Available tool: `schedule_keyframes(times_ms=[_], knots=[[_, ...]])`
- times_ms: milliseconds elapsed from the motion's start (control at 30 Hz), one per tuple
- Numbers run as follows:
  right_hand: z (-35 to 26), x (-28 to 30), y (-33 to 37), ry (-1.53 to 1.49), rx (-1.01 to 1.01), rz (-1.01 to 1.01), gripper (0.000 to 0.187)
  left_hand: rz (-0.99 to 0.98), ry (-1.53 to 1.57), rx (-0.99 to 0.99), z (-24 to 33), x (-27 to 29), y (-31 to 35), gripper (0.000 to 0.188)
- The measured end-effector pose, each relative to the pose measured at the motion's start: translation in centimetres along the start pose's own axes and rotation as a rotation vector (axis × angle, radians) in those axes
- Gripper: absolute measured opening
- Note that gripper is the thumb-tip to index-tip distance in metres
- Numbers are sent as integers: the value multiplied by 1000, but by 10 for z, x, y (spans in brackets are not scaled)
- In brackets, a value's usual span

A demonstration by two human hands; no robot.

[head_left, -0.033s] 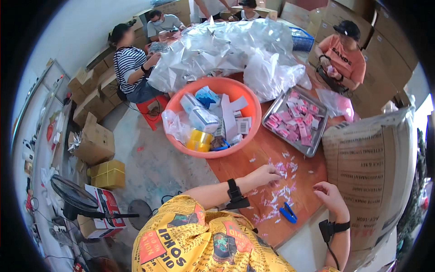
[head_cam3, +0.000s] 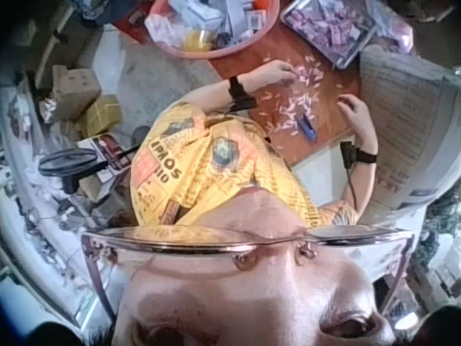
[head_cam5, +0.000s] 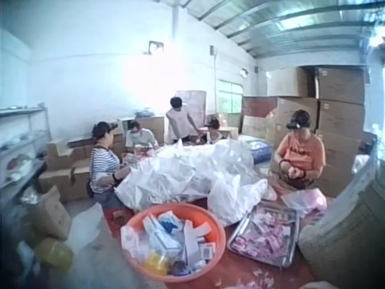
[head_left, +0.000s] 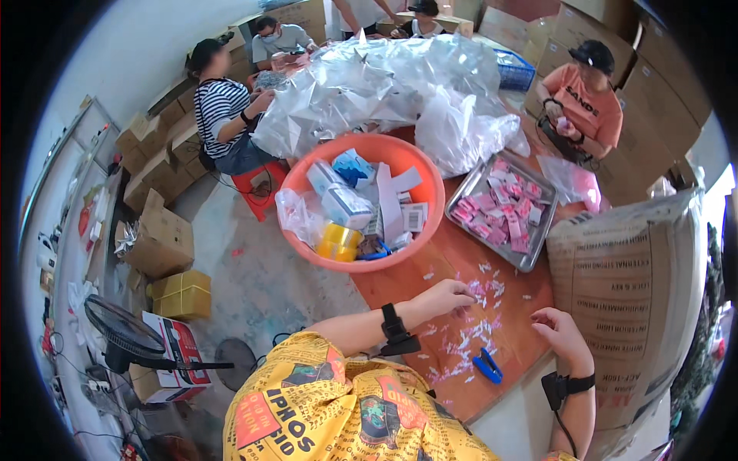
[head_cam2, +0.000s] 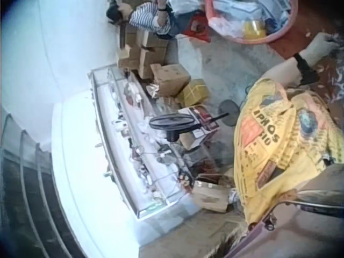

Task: The person uses blue scissors to cut small pink and white paper packets into smaller pieces on a wooden table. The cut pieces are scattered on the table surface, while the remaining uncut packets are collected in a metal tray. The person repeatedly picks up packets, cuts them, and places the results into the tray.

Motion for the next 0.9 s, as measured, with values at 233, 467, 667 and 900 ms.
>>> schedule_keyframes(times_ms=[233,467,667,900], knots=[[-97,24,-66,324,151,-127,26,23,24,-101,106,107,30,20],[-121,71,-156,555,157,-77,24,312,-34,-118,178,228,53,16],[-33,129,-259,670,222,94,17,343,-366,-84,174,269,24,17],[118,144,-341,566,-345,209,27,492,-330,106,131,313,15,18]])
Point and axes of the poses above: each hand's wrist, its own y-axis away from the middle knuckle, its own x-axis out of the back of the hand, z = x × y, the point moved 10 cm from there along -y, towards the middle knuckle, and after that the axes turned 4 degrees about z, right-handed, at the moved point
